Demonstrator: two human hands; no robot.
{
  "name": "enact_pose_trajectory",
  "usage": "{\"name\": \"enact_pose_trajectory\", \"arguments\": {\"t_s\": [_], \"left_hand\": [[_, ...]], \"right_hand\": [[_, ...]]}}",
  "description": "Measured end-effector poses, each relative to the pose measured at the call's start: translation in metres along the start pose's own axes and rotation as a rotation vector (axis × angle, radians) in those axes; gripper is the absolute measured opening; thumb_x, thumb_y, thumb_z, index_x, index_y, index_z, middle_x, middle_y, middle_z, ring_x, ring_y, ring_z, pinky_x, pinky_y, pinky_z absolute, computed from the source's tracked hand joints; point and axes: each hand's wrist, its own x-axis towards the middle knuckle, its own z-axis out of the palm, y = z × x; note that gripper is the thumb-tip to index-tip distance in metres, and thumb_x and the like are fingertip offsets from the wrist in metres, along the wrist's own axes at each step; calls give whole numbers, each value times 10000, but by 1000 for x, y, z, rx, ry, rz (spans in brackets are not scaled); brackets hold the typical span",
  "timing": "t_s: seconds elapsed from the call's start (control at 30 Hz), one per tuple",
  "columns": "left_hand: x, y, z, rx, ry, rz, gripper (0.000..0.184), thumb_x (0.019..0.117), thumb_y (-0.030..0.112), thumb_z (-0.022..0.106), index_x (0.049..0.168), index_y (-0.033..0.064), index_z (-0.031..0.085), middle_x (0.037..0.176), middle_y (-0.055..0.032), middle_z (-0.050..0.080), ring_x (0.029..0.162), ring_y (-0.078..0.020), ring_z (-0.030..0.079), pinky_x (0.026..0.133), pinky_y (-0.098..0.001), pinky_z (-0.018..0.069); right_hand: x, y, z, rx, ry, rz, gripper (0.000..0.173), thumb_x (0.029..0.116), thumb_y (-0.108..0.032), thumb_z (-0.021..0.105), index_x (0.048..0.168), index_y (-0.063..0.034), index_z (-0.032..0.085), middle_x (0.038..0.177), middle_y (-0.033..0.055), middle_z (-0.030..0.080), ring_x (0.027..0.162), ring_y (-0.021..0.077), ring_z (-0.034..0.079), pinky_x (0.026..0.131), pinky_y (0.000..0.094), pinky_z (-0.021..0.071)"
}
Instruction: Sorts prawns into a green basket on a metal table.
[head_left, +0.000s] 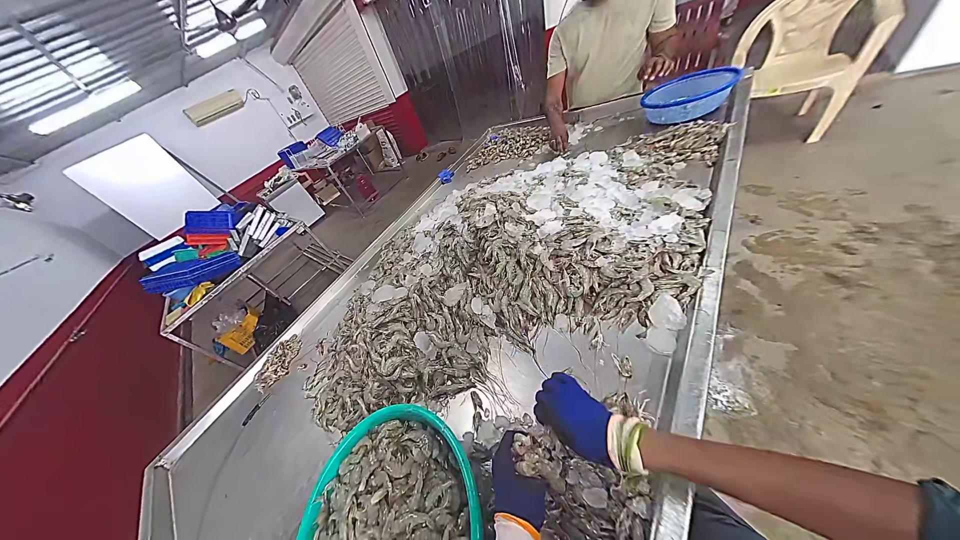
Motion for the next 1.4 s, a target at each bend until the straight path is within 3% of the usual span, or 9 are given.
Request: {"name": "enact_pose_trajectory", "arguments": {"t_s": [0.23,0.5,0.63,0.7,0.87,0.97,1.13,1.23,1.4], "left_hand": [[-2,-2,-12,14,30,-40,536,799,-109,717,1319,-47,602,1229,-263,665,1164,-333,647,1041,-483,498],[9,-44,-20,-82,56,130,579,655,5,717,1228,-36,647,1141,-191,701,1057,-238,679,952,-461,552],[7,-42,-17,-171,87,172,590,681,-65,693,1267,-43,625,1182,-160,707,1081,-193,685,974,-404,561],[7,-36,-14,-189,113,199,494,747,-26,704,1236,-66,645,1161,-162,719,1075,-168,689,995,-363,547],[-4,-22,-9,-151,134,188,417,762,-23,717,1166,-106,654,1089,-181,712,1019,-126,672,969,-292,534],[-26,28,-33,-143,89,-1,454,810,-102,694,1251,-151,600,1193,-242,683,1095,-166,661,1013,-287,502],[-35,31,-43,-344,72,-39,417,793,-170,624,1206,-166,567,1076,-176,683,942,-77,638,905,-230,527],[-20,-30,-18,-415,113,218,399,785,-39,665,1157,-160,586,989,-120,711,887,-48,683,853,-243,584],[-36,42,-38,-245,45,-91,379,845,-124,658,1221,-111,616,1124,-163,708,997,-95,668,950,-246,526]], "right_hand": [[24,22,-47,167,-320,-118,517,936,-114,721,1439,-139,604,1491,213,546,1409,474,448,1147,661,308],[18,48,-13,820,-262,69,355,1113,-202,461,1292,54,629,1217,264,664,1131,341,646,1035,525,476],[12,90,-16,342,-331,-13,387,1027,-279,638,1055,100,713,988,306,699,962,459,674,881,643,496],[35,74,-46,151,-386,159,415,1045,-296,600,1090,101,712,1082,338,692,1082,520,654,943,694,465],[155,70,-43,335,7,704,522,973,-246,660,1366,79,553,1392,331,558,1287,502,560,1021,661,465],[169,62,-3,411,127,674,594,948,-28,633,1508,41,449,1464,367,478,1338,551,491,1071,664,441],[95,79,19,199,-23,141,307,967,-125,650,1269,-126,700,1321,203,644,1208,460,601,954,674,490],[59,105,-12,459,77,187,330,1036,-112,570,1345,-104,684,1332,218,658,1221,411,634,1059,608,471],[70,83,-32,316,-29,264,246,1037,-191,576,1155,-71,755,1182,222,721,1151,440,663,972,685,484]]}}
